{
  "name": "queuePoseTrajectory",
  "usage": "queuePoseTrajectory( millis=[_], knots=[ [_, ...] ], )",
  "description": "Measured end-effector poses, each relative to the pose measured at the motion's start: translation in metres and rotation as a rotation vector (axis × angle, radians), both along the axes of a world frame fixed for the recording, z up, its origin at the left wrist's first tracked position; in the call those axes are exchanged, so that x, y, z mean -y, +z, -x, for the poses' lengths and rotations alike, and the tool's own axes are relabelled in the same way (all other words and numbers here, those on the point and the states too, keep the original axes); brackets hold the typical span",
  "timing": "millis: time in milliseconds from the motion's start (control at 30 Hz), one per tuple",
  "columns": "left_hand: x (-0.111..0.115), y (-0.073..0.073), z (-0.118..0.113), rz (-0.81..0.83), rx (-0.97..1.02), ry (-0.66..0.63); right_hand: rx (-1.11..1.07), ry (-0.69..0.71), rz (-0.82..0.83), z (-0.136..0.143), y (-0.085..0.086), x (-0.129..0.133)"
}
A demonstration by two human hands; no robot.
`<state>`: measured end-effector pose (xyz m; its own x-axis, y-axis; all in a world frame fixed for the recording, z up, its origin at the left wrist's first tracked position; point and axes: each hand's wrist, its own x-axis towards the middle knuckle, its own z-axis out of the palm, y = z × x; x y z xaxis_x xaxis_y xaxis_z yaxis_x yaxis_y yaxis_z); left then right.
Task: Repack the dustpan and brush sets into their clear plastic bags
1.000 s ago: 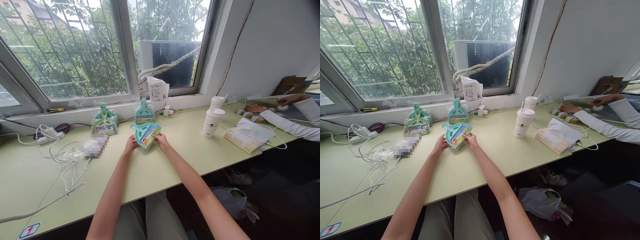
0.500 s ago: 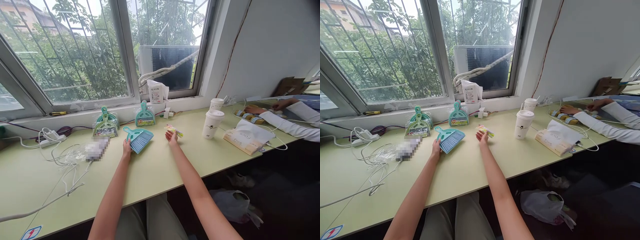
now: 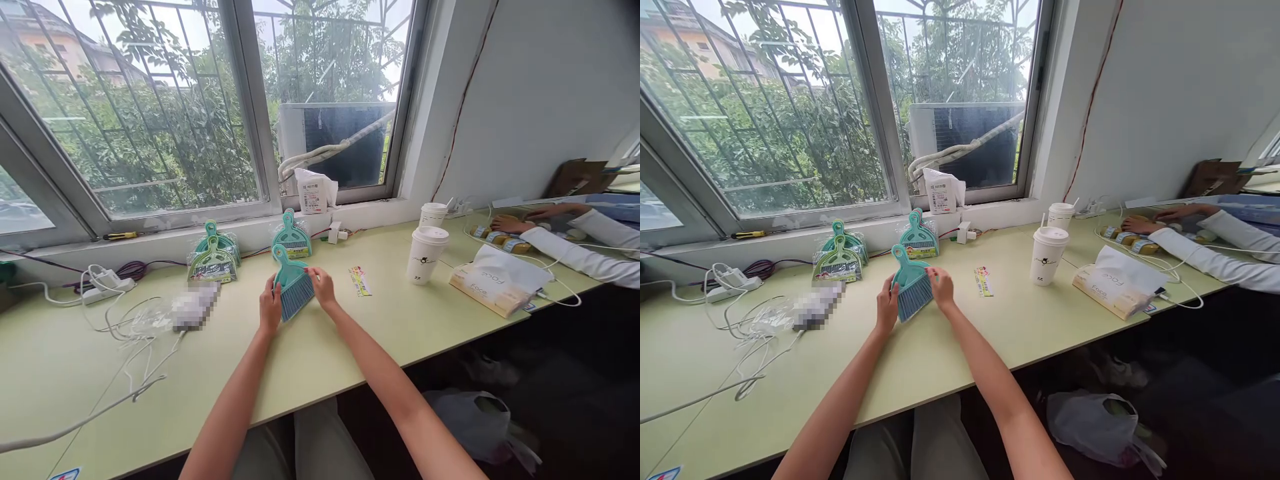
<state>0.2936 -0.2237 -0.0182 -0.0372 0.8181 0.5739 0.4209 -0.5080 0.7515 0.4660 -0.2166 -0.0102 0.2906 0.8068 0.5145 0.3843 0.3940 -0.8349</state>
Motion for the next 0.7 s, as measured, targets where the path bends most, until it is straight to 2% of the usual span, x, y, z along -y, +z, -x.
queuePoseTrajectory(
  millis=[67,133,200,267,333,400,500,600,700],
  knots=[
    [0.013,0.006,-0.006,-0.063,-0.059,-0.026,0.235,0.015,-0.086,0.021,-0.001,0.008],
    [0.02,0.01,-0.011,-0.087,-0.052,-0.06,0.344,-0.013,-0.1,0.03,0.0,0.014],
    [0.019,0.013,-0.013,-0.064,0.008,-0.115,0.364,-0.051,-0.081,0.028,0.003,0.018],
    [0.011,0.014,-0.01,0.0,0.098,-0.12,0.295,-0.092,-0.06,0.02,0.009,0.02],
    [-0.003,0.013,0.001,0.085,0.175,-0.017,0.175,-0.125,-0.042,0.008,0.017,0.02],
    [-0.018,0.01,0.02,0.181,0.181,0.153,0.109,-0.173,-0.016,-0.004,0.023,0.018],
    [-0.035,0.003,0.056,0.314,0.013,0.369,0.287,-0.271,0.086,-0.023,0.022,0.013],
    [-0.042,-0.003,0.08,0.436,-0.217,0.452,0.54,-0.308,0.311,-0.038,0.009,0.006],
    [-0.043,-0.008,0.087,0.482,-0.313,0.46,0.638,-0.286,0.476,-0.044,-0.001,0.005]
  ],
)
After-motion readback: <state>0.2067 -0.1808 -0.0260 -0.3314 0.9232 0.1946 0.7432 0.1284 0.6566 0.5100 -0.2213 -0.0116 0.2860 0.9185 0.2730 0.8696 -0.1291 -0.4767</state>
